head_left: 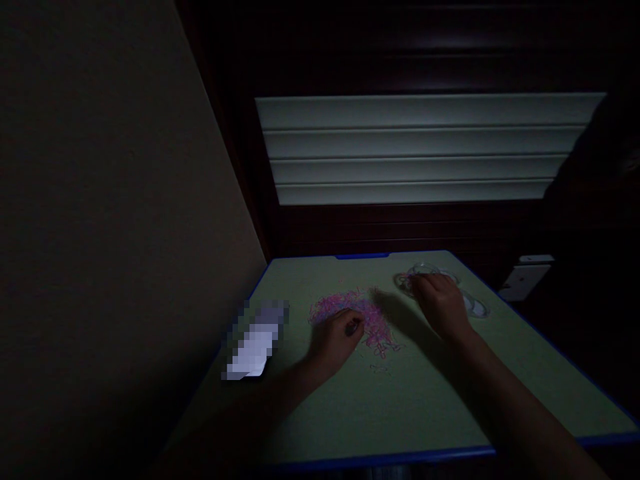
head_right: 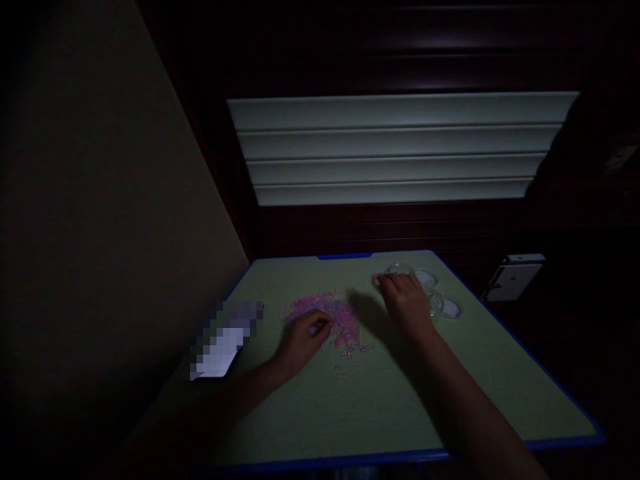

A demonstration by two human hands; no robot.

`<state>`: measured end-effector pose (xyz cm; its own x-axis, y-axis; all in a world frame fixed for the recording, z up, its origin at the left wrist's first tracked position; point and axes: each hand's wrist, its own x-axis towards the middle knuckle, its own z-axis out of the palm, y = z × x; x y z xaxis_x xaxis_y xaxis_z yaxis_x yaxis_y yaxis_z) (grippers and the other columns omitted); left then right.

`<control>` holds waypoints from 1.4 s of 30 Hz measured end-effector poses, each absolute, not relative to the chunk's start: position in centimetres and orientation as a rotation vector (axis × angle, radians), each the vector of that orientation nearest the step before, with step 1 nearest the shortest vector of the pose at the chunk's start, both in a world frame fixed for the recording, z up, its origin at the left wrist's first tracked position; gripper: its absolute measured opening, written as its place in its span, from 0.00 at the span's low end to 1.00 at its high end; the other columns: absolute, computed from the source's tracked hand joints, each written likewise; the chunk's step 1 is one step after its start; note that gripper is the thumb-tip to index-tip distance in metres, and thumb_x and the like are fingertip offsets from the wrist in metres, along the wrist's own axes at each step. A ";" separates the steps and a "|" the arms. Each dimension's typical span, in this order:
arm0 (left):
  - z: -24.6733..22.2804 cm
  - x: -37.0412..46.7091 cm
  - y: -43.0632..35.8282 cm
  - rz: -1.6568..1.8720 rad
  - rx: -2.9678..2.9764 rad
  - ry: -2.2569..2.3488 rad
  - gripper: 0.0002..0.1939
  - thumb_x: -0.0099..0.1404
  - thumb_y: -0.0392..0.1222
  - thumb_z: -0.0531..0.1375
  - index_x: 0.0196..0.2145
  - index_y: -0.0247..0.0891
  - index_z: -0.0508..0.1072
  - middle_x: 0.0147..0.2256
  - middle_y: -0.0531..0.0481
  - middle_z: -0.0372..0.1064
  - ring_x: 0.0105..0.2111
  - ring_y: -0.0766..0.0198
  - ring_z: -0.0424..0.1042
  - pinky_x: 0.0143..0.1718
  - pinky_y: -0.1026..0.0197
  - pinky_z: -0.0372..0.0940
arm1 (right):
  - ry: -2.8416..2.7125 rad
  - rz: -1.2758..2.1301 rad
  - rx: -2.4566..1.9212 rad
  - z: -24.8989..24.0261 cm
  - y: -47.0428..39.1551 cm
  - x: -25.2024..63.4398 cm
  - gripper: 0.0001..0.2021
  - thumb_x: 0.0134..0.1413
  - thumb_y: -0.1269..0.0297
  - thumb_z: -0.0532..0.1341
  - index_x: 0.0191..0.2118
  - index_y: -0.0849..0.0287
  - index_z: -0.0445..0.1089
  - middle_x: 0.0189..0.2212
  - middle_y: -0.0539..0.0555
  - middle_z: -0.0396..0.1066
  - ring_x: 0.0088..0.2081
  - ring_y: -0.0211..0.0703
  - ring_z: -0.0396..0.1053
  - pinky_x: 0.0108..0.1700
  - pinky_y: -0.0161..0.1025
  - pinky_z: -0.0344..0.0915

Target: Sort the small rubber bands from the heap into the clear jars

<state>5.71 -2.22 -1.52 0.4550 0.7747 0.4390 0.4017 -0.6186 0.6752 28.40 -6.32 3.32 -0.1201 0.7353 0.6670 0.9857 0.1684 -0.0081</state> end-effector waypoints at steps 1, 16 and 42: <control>-1.5 5.7 -2.2 1.032 2.230 0.985 0.06 0.57 0.35 0.53 0.31 0.39 0.70 0.29 0.53 0.68 0.30 0.68 0.67 0.33 0.67 0.62 | -1.846 -0.640 -1.675 3.5 -6.2 29.1 0.12 0.56 0.67 0.49 0.41 0.62 0.66 0.37 0.60 0.68 0.40 0.51 0.62 0.43 0.46 0.53; -1.3 5.8 -2.4 1.007 2.219 1.017 0.06 0.57 0.37 0.53 0.30 0.39 0.70 0.28 0.53 0.68 0.29 0.68 0.66 0.31 0.68 0.61 | -1.656 -0.764 -1.839 3.6 -4.8 32.0 0.12 0.53 0.70 0.47 0.30 0.59 0.67 0.27 0.60 0.68 0.34 0.51 0.63 0.38 0.47 0.51; 1.8 3.3 1.8 1.183 1.926 1.052 0.04 0.53 0.37 0.55 0.27 0.35 0.68 0.27 0.51 0.68 0.28 0.67 0.69 0.30 0.67 0.64 | -1.929 -0.319 -1.672 3.1 -6.4 27.2 0.11 0.54 0.68 0.50 0.37 0.59 0.69 0.34 0.57 0.70 0.35 0.45 0.67 0.36 0.38 0.59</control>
<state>3.29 1.81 1.80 0.2755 0.8723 0.4039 0.2994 -0.4771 0.8263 27.17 -6.42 3.13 -0.0645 0.8311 0.5524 0.9647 0.1937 -0.1787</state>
